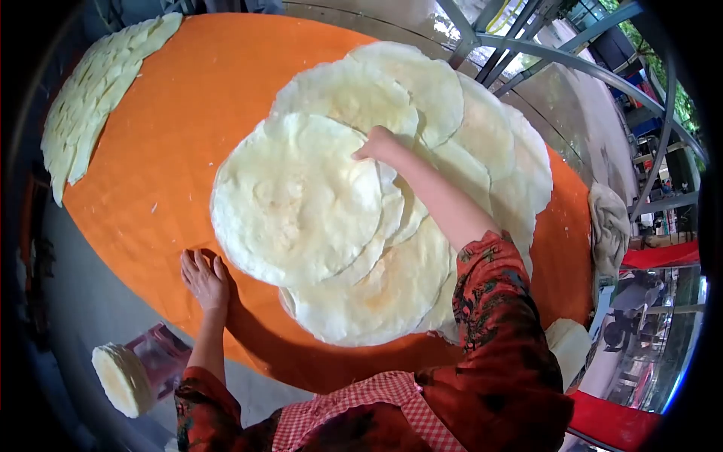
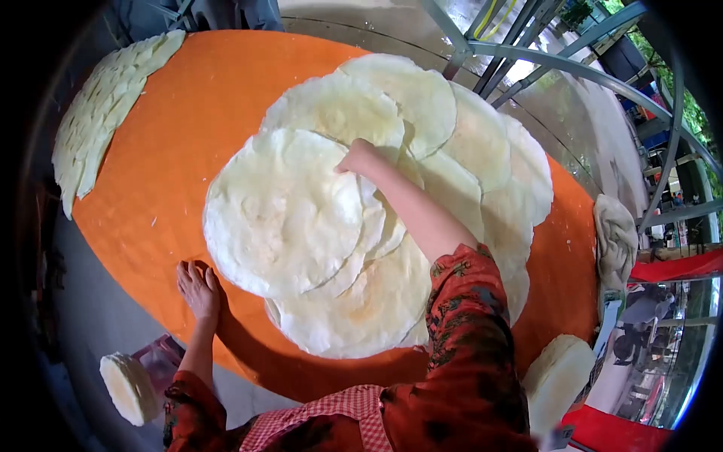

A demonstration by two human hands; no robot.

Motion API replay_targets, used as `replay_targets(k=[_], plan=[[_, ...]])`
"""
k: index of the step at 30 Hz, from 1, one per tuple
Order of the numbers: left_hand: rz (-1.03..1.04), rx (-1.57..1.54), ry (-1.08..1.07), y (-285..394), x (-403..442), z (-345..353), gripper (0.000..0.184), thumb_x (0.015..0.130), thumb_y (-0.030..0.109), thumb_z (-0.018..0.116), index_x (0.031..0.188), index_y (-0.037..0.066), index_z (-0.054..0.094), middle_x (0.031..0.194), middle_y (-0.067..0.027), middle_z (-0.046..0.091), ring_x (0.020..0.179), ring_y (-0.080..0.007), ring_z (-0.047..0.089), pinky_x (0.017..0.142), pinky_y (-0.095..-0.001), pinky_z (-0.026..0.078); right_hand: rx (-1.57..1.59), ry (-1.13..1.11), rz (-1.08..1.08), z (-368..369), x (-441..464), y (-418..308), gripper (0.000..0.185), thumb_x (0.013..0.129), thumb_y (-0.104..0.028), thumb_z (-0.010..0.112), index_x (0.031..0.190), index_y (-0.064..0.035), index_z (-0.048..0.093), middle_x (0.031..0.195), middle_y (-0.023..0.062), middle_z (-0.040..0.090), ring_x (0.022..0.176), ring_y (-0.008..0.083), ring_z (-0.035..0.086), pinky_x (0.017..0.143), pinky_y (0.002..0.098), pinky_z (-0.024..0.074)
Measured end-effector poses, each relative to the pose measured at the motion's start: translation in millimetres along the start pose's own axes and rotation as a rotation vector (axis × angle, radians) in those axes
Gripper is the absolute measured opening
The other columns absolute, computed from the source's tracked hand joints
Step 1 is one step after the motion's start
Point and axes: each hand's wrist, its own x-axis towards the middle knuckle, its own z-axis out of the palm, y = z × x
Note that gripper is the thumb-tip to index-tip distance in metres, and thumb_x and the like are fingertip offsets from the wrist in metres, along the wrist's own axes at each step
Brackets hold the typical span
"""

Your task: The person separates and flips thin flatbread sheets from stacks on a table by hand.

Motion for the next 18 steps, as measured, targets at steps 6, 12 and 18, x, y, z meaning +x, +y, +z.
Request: replay_targets(k=[6, 12, 18], plan=[[-0.008, 0.000, -0.028, 3, 2, -6, 0.054, 0.095, 0.038, 0.046, 0.133, 0.000, 0.043, 0.147, -0.0218, 0.029, 0.138, -0.0343, 0.024, 0.112, -0.0451, 0.017, 0.005, 0.068, -0.107, -5, -9, -32, 0.055, 0.060, -0.024, 0.085, 0.104, -0.0007, 0.063, 0.109, 0.0218, 0.063, 0.105, 0.0313, 0.060, 0.088, 0.0374, 0.0481], [-0.005, 0.006, -0.019, 4, 1, -2, 0.053, 0.094, 0.036, 0.047, 0.133, 0.000, 0.043, 0.147, -0.0226, 0.030, 0.137, -0.0350, 0.026, 0.112, -0.0456, 0.018, 0.130, -0.115, 0.132, -13, 2, -48, 0.066, 0.059, -0.013, 0.083, 0.117, 0.0007, 0.056, 0.113, 0.0194, 0.061, 0.097, 0.0298, 0.060, 0.083, 0.0366, 0.0479], [0.010, 0.012, 0.005, -1, -2, 3, 0.051, 0.094, 0.035, 0.047, 0.132, 0.000, 0.044, 0.146, -0.0229, 0.030, 0.136, -0.0362, 0.027, 0.111, -0.0458, 0.021, 0.693, -0.003, -0.232, -115, -3, -31, 0.037, 0.064, -0.011, 0.076, 0.095, 0.0043, 0.066, 0.088, 0.0124, 0.066, 0.081, 0.0243, 0.062, 0.076, 0.0354, 0.0487]])
